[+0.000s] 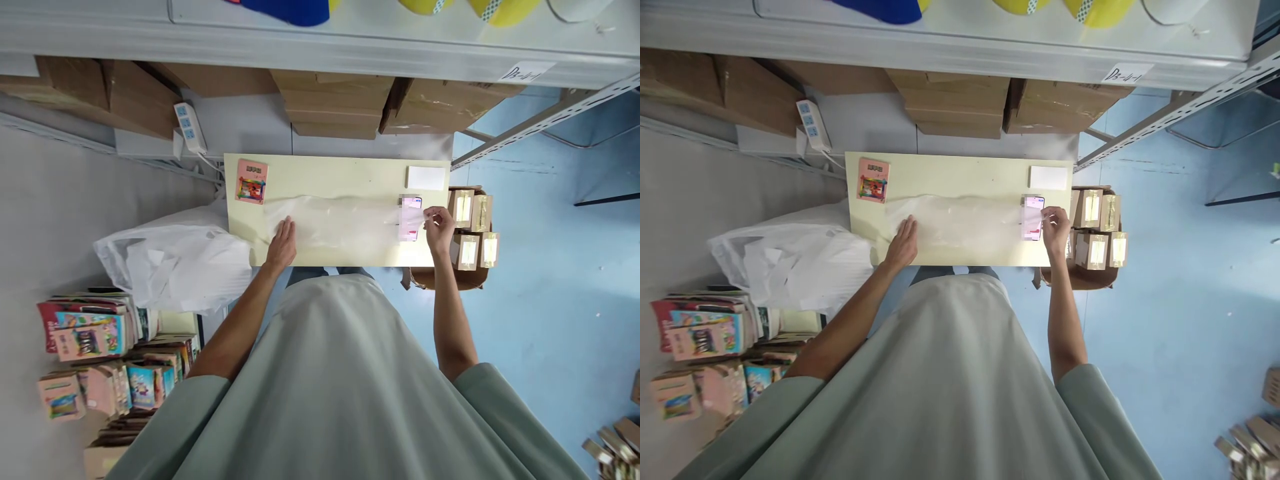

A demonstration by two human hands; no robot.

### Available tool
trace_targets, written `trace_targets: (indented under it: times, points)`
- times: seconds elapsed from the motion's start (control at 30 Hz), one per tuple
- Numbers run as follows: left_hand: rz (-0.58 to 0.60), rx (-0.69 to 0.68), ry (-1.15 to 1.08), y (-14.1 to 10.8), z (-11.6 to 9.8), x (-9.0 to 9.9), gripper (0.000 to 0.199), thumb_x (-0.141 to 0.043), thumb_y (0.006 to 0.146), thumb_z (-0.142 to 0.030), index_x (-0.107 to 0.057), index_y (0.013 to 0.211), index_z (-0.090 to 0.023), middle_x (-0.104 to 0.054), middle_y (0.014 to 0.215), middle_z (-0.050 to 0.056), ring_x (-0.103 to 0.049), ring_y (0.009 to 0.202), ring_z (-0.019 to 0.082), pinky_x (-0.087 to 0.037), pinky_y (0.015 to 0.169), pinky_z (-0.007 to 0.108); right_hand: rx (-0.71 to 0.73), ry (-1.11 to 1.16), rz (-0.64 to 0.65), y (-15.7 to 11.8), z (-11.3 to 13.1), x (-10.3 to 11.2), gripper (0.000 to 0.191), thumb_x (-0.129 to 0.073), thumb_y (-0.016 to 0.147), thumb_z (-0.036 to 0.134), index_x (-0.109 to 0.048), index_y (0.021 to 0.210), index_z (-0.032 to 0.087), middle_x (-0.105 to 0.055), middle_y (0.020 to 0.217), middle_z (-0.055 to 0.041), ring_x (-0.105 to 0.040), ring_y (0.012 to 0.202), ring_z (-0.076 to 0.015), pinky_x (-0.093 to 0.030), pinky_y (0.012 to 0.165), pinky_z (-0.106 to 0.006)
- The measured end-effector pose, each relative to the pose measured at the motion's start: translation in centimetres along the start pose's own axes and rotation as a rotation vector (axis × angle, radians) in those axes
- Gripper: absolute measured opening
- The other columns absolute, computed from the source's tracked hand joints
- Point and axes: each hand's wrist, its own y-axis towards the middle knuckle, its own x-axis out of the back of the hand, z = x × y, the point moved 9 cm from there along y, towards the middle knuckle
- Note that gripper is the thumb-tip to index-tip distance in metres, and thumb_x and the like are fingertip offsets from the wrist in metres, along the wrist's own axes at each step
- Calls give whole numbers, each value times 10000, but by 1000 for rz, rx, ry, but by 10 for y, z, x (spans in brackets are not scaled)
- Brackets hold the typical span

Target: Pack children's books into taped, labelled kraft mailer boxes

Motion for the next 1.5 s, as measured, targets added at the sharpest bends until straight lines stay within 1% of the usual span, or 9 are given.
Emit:
trace_targets:
  times: [0.1,0.3,0.47,0.57,0.77,0.97,1.1,1.23,1.5]
  points:
    - [8,28,12,0,1,-2,842,-452,961,-102,-277,1772,38,-173,1896,280,-116,1799,369,-238,1448,608,-37,104,34,2,8,0,257,-668,1036,495,-670,972,246,-748,981,-33,-650,669,-146,-592,605,-289]
    - [79,60,54,-4,-1,-5,898,-624,967,-249,-321,1782,-29,-97,1912,273,-92,1792,443,-286,1411,625,-234,167,163,-7,12,-28,639,-455,1105,789,-726,1009,219,-845,1110,-134,-838,983,-244,-699,847,-391]
    - [108,75,29,-4,0,-5,1118,-774,943,-667,-333,1798,-98,-57,1918,265,-65,1782,500,-257,1399,678,-242,136,99,0,-2,-43,594,-836,889,780,-734,1008,207,-848,1018,-123,-859,891,-270,-736,821,-420]
    - [99,118,-18,-1,4,-6,1102,-669,981,-810,-385,1778,-104,-105,1914,265,-102,1779,500,-275,1396,670,-150,69,45,10,-9,-36,585,-813,919,735,-746,1143,199,-848,1128,-130,-851,830,-248,-739,745,-400]
    - [21,162,-66,5,4,-8,946,-424,1112,-756,-443,1726,-37,-168,1895,294,-121,1781,482,-234,1420,643,-132,170,115,11,-24,-26,808,-547,1082,730,-516,1693,203,-819,1356,-172,-854,1096,-273,-728,927,-439]
    - [-43,182,-96,4,2,-7,849,-435,1116,-713,-467,1712,-109,-202,1901,251,-129,1788,448,-240,1419,660,-121,-136,88,-1,-52,-32,753,-592,1044,630,-597,1601,124,-738,1491,-259,-714,1385,-387,-616,1153,-622]
    - [-49,171,-88,4,0,-5,858,-412,1114,-714,-481,1694,-85,-215,1895,262,-142,1784,455,-237,1423,653,-185,-496,55,-17,-63,-52,1017,-764,918,429,-325,1761,65,-466,1743,-334,-481,1603,-489,-469,1279,-709]
    - [-40,171,-52,4,-2,-2,853,-392,1117,-698,-476,1693,-74,-223,1890,272,-157,1781,457,-265,1411,660,-233,-599,71,-30,-66,-72,1163,-755,894,324,-93,1823,97,-260,1828,-341,-427,1632,-509,-485,1260,-668]
    - [-16,191,-25,6,-5,4,858,-396,1108,-709,-493,1689,-86,-260,1876,280,-199,1769,472,-308,1392,679,-238,-555,-33,-29,-80,-65,1079,-614,934,310,-49,1832,115,-373,1736,-341,-520,1548,-482,-504,1228,-685]
